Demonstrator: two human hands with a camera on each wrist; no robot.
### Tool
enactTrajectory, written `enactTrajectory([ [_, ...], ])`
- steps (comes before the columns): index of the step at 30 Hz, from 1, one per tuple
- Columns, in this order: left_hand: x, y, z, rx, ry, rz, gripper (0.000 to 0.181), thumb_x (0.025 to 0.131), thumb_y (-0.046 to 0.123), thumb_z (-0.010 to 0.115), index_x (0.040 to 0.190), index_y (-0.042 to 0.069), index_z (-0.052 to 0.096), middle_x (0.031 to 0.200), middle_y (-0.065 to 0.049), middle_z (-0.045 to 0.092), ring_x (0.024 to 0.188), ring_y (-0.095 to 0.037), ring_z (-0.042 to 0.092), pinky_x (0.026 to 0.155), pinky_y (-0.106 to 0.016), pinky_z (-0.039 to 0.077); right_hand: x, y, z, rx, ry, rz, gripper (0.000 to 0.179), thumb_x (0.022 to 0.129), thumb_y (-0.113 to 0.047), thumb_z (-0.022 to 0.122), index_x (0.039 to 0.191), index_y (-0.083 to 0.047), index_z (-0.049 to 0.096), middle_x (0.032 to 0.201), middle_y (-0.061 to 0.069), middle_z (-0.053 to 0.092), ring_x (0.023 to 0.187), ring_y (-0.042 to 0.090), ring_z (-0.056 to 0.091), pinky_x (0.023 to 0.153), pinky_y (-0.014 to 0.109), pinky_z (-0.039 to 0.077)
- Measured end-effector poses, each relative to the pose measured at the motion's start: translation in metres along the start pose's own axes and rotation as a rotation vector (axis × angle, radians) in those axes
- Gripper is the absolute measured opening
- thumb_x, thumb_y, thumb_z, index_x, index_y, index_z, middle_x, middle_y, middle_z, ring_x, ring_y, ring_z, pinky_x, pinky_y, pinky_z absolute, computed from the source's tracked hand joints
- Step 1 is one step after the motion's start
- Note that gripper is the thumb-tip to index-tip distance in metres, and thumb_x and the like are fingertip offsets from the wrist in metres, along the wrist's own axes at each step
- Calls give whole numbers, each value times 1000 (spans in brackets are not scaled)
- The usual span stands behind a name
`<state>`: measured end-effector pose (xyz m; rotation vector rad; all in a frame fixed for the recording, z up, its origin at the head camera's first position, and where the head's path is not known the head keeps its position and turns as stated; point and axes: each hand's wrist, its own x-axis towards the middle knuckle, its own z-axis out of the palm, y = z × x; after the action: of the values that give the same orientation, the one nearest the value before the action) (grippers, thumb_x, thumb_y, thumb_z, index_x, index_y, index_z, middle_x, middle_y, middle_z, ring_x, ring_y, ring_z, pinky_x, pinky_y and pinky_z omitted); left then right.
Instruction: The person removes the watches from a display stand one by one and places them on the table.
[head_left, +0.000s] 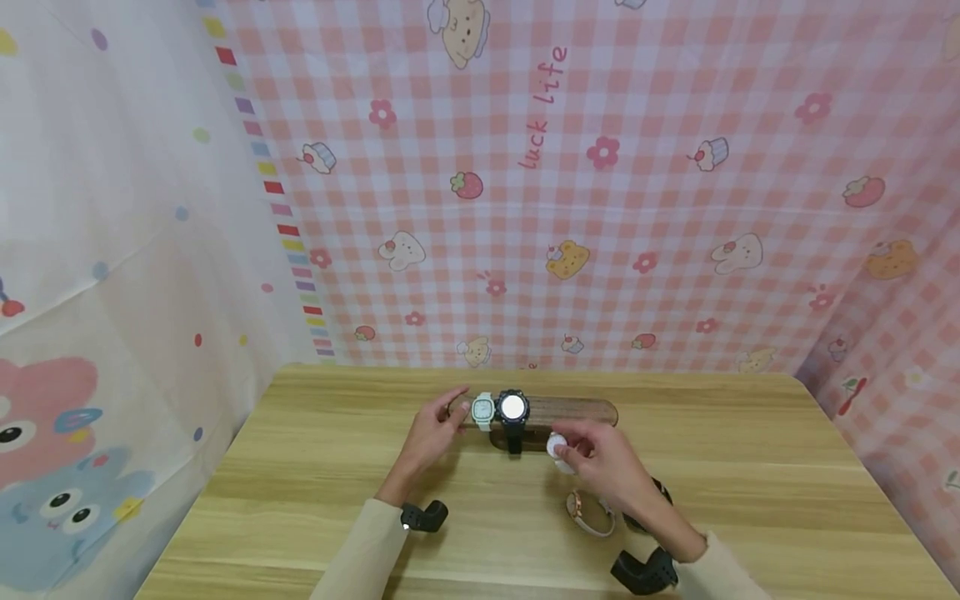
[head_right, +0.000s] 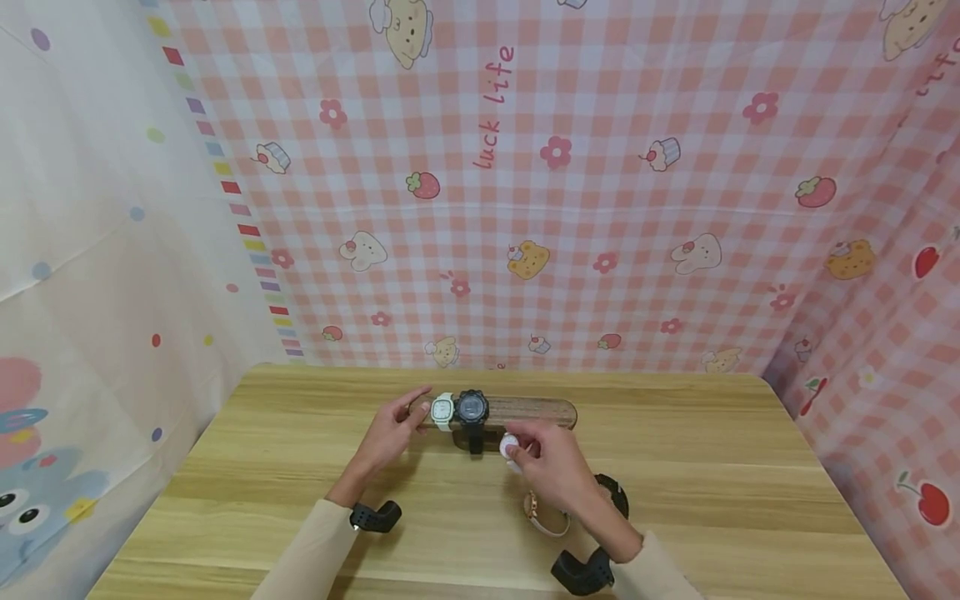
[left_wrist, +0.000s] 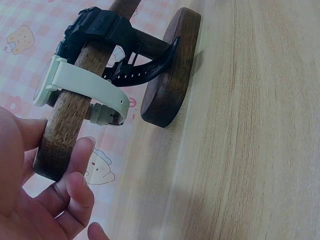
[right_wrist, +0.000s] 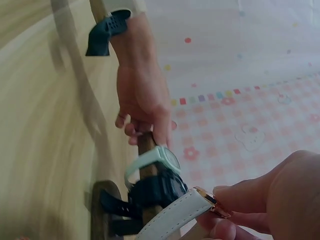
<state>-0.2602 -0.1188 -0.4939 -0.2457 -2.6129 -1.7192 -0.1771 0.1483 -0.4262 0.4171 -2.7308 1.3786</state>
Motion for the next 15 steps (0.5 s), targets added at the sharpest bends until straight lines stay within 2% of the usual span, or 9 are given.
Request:
enactTrajectory([
  [3, 0, 0, 0, 2, 2, 3, 40, 102, 21, 56, 141, 14, 56, 83, -8, 62, 79, -34, 66, 58, -25, 45, -2, -1, 7, 12, -22, 17, 26, 90, -4, 70, 116, 0, 71, 86, 1, 66, 72, 10, 57, 58, 22, 48],
  [15, 0, 0, 0, -6, 2, 0, 40, 102, 21, 56, 141, 14, 56, 92, -10, 64, 80, -34, 66, 59, -25, 46, -9, 1, 33, 3, -78, -9, 24, 87, -4, 72, 110, 2, 72, 81, -3, 62, 69, 6, 53, 59, 21, 46],
])
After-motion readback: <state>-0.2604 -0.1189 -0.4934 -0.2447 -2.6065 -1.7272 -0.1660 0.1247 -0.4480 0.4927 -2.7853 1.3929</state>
